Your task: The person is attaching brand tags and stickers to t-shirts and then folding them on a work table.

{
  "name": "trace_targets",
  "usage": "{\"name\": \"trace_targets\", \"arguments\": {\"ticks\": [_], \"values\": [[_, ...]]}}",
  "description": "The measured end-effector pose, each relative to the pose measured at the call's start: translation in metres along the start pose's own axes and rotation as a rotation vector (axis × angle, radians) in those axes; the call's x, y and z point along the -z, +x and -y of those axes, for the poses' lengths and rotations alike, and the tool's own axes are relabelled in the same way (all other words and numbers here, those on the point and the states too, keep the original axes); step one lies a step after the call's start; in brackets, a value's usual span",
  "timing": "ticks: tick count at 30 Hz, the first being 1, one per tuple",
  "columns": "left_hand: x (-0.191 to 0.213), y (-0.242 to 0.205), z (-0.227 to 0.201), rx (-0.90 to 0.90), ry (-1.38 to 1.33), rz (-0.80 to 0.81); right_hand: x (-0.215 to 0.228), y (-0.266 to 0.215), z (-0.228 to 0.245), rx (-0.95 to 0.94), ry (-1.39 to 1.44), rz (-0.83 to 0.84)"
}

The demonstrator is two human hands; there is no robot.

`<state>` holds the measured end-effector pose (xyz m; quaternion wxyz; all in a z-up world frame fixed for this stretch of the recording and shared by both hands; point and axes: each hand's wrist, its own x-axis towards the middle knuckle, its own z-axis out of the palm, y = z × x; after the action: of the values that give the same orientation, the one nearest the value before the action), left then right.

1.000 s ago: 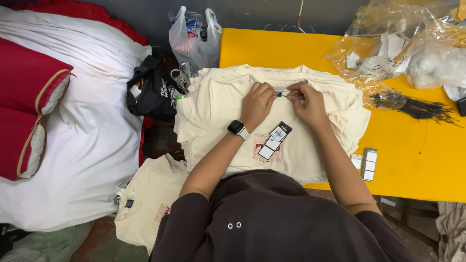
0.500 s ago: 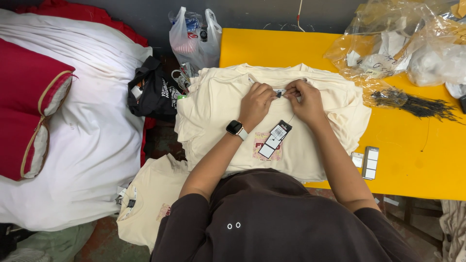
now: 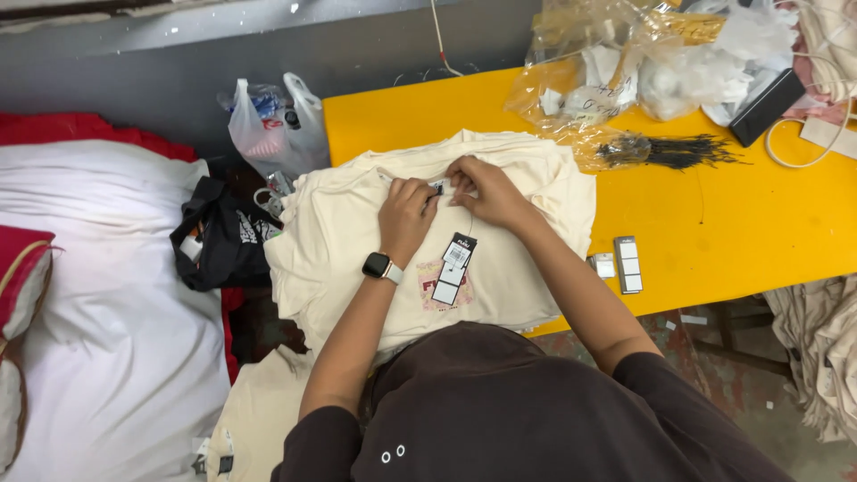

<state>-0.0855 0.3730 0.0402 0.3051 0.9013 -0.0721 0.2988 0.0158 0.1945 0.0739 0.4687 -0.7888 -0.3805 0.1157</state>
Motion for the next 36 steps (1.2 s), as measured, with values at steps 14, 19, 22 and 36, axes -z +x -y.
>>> {"name": "trace_targets", "arguments": {"ticks": [14,19,22,36], "values": [[-0.009,-0.017,0.010,-0.061,-0.004,-0.112,-0.013,0.013,-0.026,0.097,-0.160,0.133],[-0.009,-0.043,-0.048,-0.302,0.049,0.119,0.009,0.019,0.029,0.165,-0.198,0.168],[-0.034,-0.052,-0.051,-0.361,0.106,0.297,-0.008,0.028,0.043,0.164,-0.355,0.189],[-0.067,-0.066,-0.027,-0.316,0.134,0.317,-0.067,0.046,0.008,-0.080,-0.668,0.081]]}}
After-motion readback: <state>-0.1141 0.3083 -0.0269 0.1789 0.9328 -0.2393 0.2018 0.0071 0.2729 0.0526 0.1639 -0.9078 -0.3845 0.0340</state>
